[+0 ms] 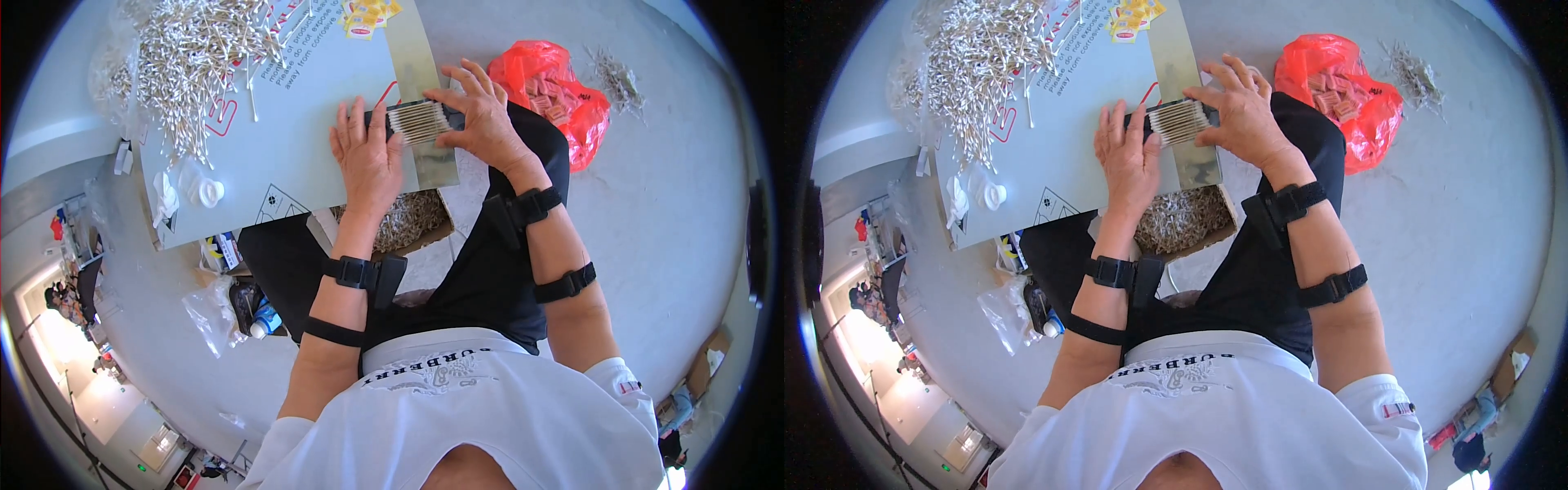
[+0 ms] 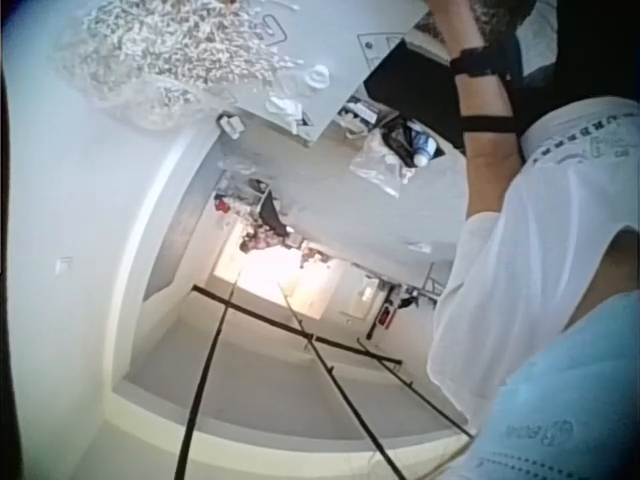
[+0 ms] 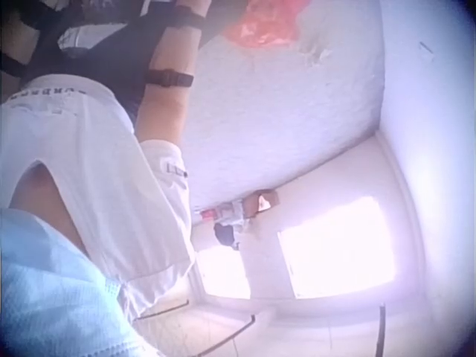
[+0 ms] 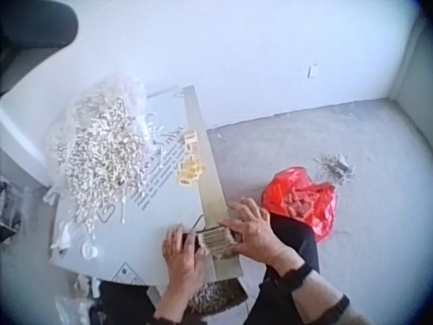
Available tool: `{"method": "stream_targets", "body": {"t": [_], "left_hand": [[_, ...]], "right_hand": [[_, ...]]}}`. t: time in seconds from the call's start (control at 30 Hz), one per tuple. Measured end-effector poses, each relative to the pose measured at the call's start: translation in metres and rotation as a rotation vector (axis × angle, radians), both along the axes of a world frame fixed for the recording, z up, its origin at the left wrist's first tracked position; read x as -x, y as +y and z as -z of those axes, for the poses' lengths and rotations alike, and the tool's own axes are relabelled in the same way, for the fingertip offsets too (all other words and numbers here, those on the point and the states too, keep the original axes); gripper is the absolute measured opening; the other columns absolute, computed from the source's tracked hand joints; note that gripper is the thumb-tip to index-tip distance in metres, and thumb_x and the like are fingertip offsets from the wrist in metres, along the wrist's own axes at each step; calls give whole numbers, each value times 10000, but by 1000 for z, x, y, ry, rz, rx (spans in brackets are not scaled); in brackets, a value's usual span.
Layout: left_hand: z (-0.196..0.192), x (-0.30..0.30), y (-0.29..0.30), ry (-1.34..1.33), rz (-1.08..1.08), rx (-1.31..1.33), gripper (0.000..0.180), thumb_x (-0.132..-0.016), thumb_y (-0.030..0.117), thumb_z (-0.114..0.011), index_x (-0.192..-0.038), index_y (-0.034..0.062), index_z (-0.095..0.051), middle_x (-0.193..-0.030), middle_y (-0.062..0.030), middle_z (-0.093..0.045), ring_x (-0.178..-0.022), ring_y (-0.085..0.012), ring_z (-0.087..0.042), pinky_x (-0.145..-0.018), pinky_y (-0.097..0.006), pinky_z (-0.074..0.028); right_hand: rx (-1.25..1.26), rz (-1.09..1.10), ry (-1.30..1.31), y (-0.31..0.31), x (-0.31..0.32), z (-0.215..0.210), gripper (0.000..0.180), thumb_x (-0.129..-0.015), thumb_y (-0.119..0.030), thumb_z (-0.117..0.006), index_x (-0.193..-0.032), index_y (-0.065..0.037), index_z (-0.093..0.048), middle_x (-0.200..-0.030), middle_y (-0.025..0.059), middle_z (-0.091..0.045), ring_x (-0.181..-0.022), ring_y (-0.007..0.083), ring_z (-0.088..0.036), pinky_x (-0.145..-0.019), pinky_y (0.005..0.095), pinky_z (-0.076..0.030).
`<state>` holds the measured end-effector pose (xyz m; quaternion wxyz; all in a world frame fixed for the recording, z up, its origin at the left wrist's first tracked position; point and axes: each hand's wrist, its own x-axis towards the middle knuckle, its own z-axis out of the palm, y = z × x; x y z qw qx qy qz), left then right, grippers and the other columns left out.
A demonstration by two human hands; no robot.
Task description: Manually packing several cotton swabs into small clear plastic bags.
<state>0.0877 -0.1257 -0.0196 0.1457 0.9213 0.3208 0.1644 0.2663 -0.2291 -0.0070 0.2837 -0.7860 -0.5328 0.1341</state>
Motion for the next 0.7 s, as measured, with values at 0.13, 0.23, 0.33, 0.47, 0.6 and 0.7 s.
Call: {"method": "stream_targets", "body": {"t": [0.13,0.23,0.33,0.47,0.6,0.7], "left_hand": [[-9,-10,12,-187,-39,75,288,-787,37,-676,-1068,96,-648,-1143,-75,-580,-1161,-306,-490,-992,-499,-344],[-14,-22,33,-194,39,77,155,-762,7,-679,-895,83,-652,-918,-50,-584,-955,-294,-541,-844,-441,-423],[-21,-26,50,-81,143,62,115,-754,11,-687,-826,78,-627,-851,-57,-565,-884,-287,-544,-778,-412,-450],[-31,-27,60,-21,282,104,104,-755,17,-684,-801,72,-609,-843,-65,-570,-870,-288,-545,-762,-403,-458],[-32,-27,62,74,369,-29,94,-785,2,-645,-838,50,-584,-863,-69,-572,-891,-284,-559,-772,-405,-483],[-31,-30,65,107,412,-65,100,-799,-10,-600,-883,41,-580,-878,-89,-581,-879,-296,-579,-759,-411,-495]], "right_hand": [[-162,24,13,2,-5,13,470,-687,-238,-813,-1142,-198,-702,-1336,63,-526,-1367,296,-352,-1100,512,-249],[-218,138,66,7,-10,16,319,-747,-201,-753,-1056,-133,-710,-1200,84,-607,-1238,302,-479,-1018,468,-367],[-214,186,94,9,-12,14,215,-769,-173,-714,-966,-87,-709,-1077,104,-644,-1100,321,-554,-917,431,-449],[-212,286,121,13,-15,18,189,-765,-162,-709,-925,-62,-701,-973,126,-651,-961,344,-597,-837,410,-489],[-141,298,380,17,-24,29,99,-834,-86,-675,-870,2,-648,-740,45,-608,-717,146,-582,-699,280,-480],[-151,248,477,19,-26,36,127,-851,-92,-670,-809,10,-606,-679,-5,-548,-672,76,-506,-633,245,-438]]}}
